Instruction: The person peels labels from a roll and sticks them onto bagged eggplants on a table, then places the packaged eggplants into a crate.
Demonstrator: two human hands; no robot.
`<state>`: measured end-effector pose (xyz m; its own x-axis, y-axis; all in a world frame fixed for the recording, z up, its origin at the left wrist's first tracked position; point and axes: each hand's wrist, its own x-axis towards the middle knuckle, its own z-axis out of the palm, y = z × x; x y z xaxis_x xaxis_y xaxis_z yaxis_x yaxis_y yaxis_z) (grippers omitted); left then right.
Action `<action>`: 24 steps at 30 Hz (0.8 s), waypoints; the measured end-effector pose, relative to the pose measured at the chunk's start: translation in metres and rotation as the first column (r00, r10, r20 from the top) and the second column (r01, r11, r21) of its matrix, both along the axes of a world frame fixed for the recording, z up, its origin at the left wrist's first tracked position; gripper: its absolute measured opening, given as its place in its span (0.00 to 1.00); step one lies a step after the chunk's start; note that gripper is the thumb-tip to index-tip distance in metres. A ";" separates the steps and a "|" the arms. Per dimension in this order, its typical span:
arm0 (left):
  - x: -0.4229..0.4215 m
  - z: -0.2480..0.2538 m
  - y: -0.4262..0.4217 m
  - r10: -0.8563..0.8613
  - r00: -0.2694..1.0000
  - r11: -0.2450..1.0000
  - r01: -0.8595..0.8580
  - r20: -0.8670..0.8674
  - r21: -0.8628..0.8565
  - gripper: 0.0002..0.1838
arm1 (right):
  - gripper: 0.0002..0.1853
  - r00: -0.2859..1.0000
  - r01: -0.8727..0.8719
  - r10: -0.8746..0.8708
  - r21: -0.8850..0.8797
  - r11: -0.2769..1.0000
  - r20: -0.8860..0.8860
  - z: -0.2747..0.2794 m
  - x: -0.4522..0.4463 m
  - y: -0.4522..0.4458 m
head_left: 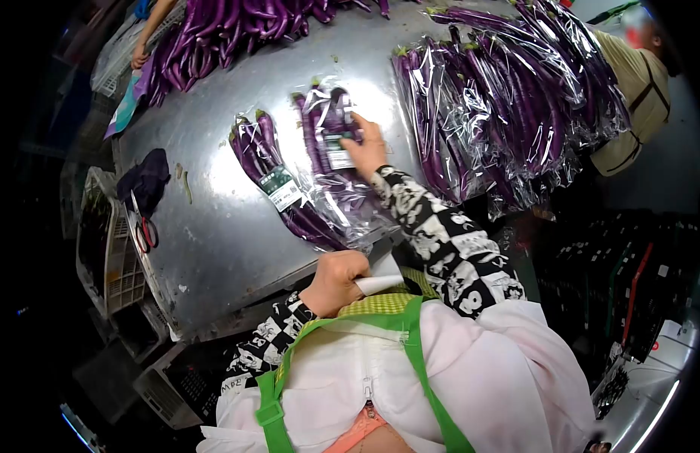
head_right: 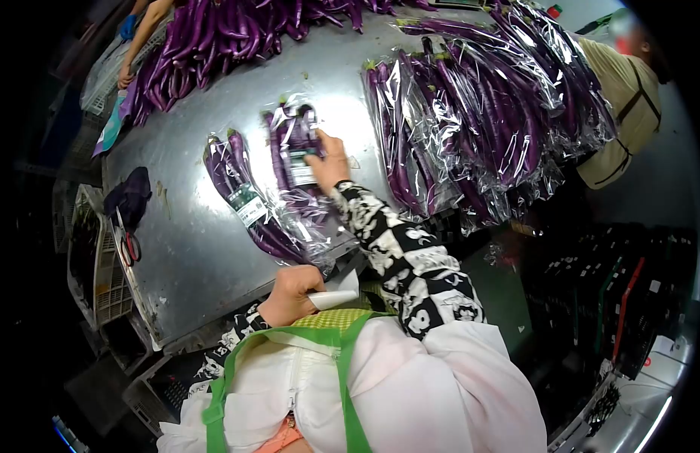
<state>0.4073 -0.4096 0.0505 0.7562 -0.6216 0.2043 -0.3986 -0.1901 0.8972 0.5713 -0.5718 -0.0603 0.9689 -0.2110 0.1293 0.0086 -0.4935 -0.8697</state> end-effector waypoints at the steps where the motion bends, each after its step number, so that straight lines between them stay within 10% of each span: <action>1: 0.001 -0.002 -0.003 -0.007 1.000 1.000 0.007 -0.003 -0.005 0.13 | 0.35 0.999 -0.046 0.047 0.069 0.997 -0.009 0.004 -0.003 0.015; 4: 0.013 0.000 -0.013 -0.105 0.987 0.983 0.122 0.119 -0.138 0.15 | 0.38 0.993 -0.097 0.098 0.022 0.995 -0.063 -0.001 -0.009 0.067; 7: 0.027 -0.004 -0.016 -0.073 0.995 0.959 0.089 0.071 -0.268 0.11 | 0.39 0.876 -0.284 0.422 0.458 0.843 -0.233 0.013 -0.020 0.084; 9: 0.034 -0.001 -0.017 0.050 0.998 0.965 -0.042 0.024 -0.261 0.11 | 0.45 0.787 -0.494 0.555 0.265 0.828 -0.269 0.026 -0.034 0.068; 11: 0.040 -0.002 -0.021 0.172 0.983 0.950 -0.151 0.055 -0.273 0.09 | 0.49 0.835 -0.496 0.323 -0.354 0.793 -0.445 0.056 -0.039 0.034; 13: 0.039 0.020 -0.031 0.255 0.941 0.883 -0.320 -0.220 -0.343 0.12 | 0.50 0.992 -0.108 -0.015 -0.886 0.450 -0.128 0.058 -0.050 -0.027; 14: 0.041 0.009 -0.031 0.161 0.970 0.869 -0.227 -0.182 -0.441 0.12 | 0.50 0.885 -0.227 -0.261 -0.846 0.482 -0.386 0.094 -0.040 -0.050; 17: 0.039 0.002 -0.018 0.017 0.969 0.921 -0.112 -0.247 -0.374 0.11 | 0.51 0.882 -0.132 -0.324 -0.839 0.528 -0.342 0.062 -0.060 -0.126; 24: 0.041 0.001 -0.025 0.109 0.893 0.881 -0.290 -0.436 -0.373 0.07 | 0.40 0.929 -0.177 0.030 -0.371 0.911 -0.369 0.074 -0.087 -0.089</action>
